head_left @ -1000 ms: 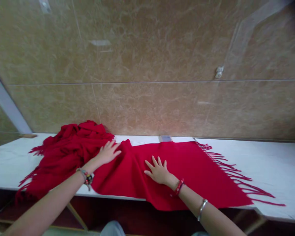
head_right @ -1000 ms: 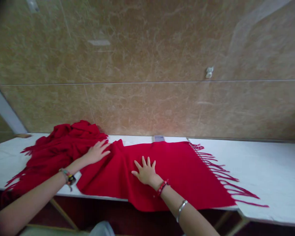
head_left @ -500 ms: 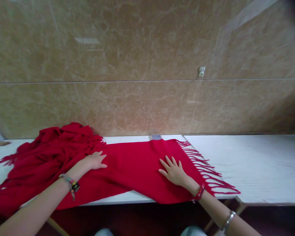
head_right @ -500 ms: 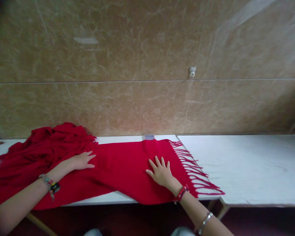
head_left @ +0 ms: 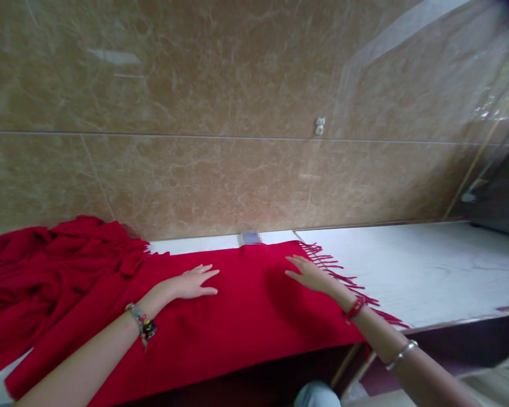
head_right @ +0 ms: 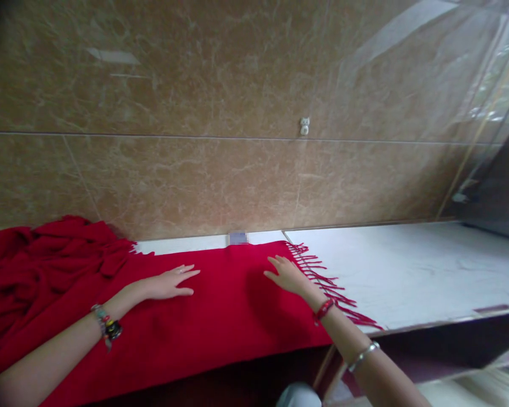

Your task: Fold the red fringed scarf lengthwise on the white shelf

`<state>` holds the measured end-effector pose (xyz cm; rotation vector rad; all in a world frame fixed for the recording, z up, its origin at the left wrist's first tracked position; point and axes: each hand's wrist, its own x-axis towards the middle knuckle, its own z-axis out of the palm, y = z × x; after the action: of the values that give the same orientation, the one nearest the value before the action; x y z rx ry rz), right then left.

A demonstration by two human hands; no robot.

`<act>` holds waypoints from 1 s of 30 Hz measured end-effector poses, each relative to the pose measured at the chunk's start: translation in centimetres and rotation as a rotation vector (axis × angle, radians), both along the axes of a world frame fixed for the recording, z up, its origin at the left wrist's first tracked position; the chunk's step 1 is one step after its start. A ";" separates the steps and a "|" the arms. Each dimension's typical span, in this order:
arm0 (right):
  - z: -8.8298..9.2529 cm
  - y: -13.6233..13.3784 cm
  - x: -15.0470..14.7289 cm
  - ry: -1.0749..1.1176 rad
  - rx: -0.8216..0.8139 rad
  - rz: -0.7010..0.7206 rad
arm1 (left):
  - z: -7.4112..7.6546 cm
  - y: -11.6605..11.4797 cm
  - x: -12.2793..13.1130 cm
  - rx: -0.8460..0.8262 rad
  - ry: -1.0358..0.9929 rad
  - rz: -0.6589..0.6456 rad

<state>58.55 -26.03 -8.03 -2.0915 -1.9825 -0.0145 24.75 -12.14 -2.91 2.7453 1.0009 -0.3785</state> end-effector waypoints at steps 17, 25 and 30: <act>-0.3 7.9 12.3 -0.056 0.067 -0.333 | -6.0 4.7 5.4 0.324 -0.184 0.277; -3.8 5.4 4.7 -0.084 0.081 -0.089 | -5.9 4.7 5.5 0.318 -0.153 0.282; -4.5 2.3 3.2 -0.140 0.016 -0.001 | -5.9 5.1 5.7 0.301 -0.146 0.291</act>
<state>61.70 -23.72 -12.49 -2.1355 -2.0521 -0.1813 30.50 -7.05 -8.76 2.7643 1.4954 0.0221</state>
